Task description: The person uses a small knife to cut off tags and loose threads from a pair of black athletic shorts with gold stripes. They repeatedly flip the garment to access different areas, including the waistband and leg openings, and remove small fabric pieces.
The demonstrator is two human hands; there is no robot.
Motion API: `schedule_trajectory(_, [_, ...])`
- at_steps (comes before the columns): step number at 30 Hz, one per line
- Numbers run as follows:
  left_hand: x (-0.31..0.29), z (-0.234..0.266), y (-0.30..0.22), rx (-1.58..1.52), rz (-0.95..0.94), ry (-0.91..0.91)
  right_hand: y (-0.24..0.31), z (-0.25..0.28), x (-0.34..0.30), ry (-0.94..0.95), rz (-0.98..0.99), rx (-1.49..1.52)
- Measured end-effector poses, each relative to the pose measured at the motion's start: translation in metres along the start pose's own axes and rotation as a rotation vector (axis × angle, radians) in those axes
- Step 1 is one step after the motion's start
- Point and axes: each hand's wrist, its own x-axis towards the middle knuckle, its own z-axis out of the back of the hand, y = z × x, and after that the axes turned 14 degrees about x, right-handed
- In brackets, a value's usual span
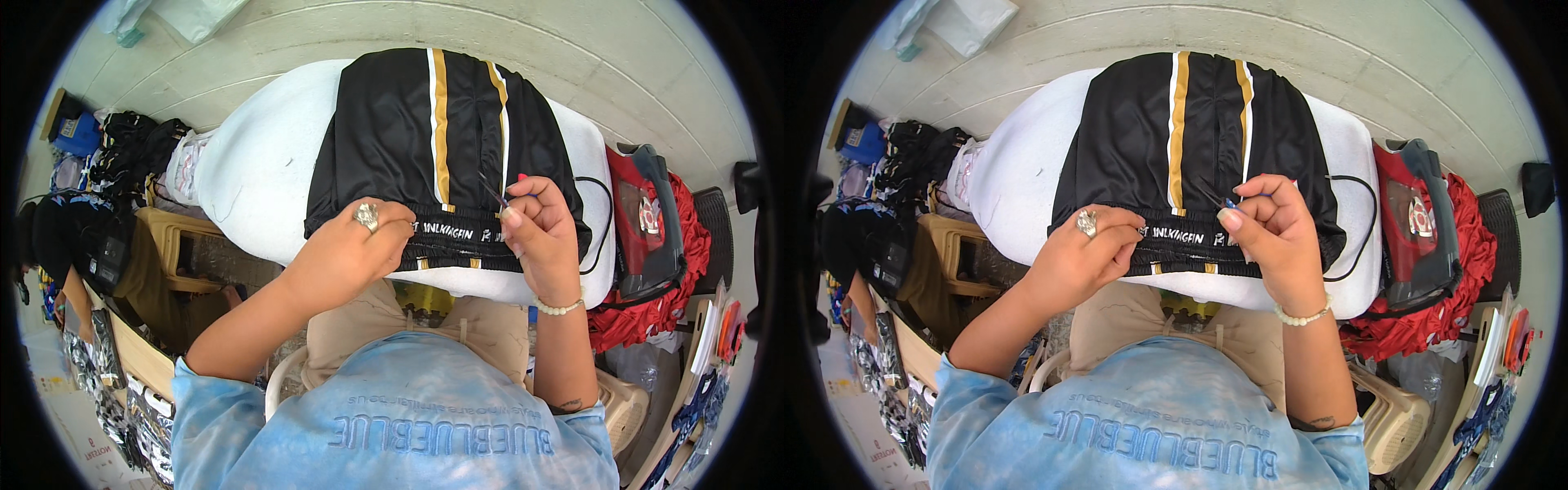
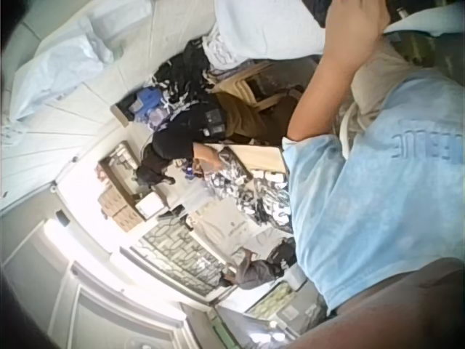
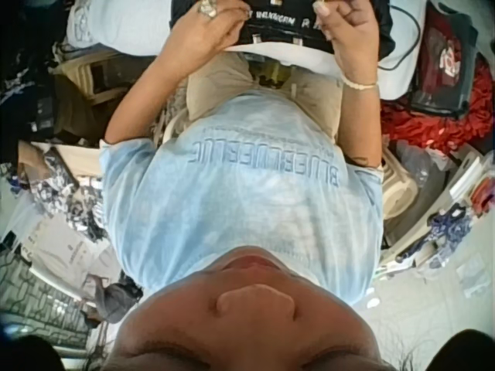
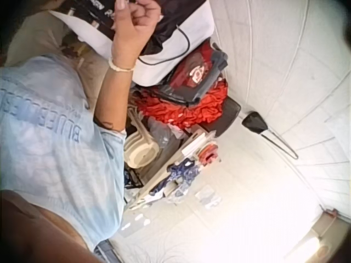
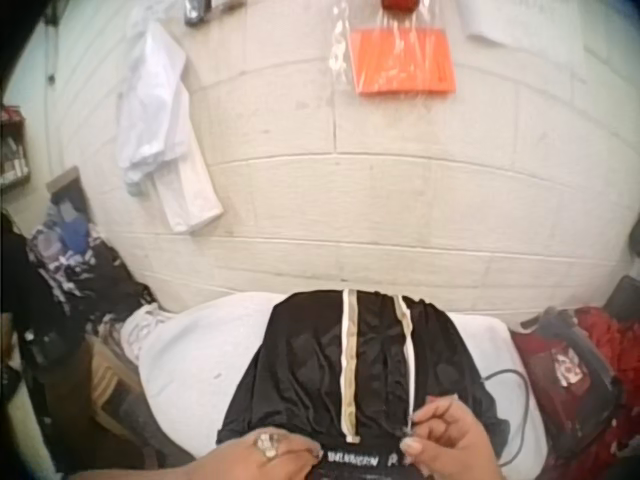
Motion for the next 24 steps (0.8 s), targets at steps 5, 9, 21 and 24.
schedule_trajectory(5, [-0.001,-0.003,0.001,-0.102,0.073,-0.023,-0.006,-0.010,-0.005,0.117,0.079,-0.279])
schedule_trajectory(9, [-0.002,-0.005,-0.001,-0.132,0.120,-0.047,-0.006,-0.018,-0.004,0.194,0.013,-0.550])
schedule_trajectory(21, [-0.002,-0.002,-0.004,-0.099,0.142,-0.037,0.001,-0.032,0.003,0.233,-0.040,-0.747])
schedule_trajectory(24, [-0.002,-0.002,-0.005,-0.077,0.134,-0.032,0.000,-0.031,0.002,0.261,-0.031,-0.780])
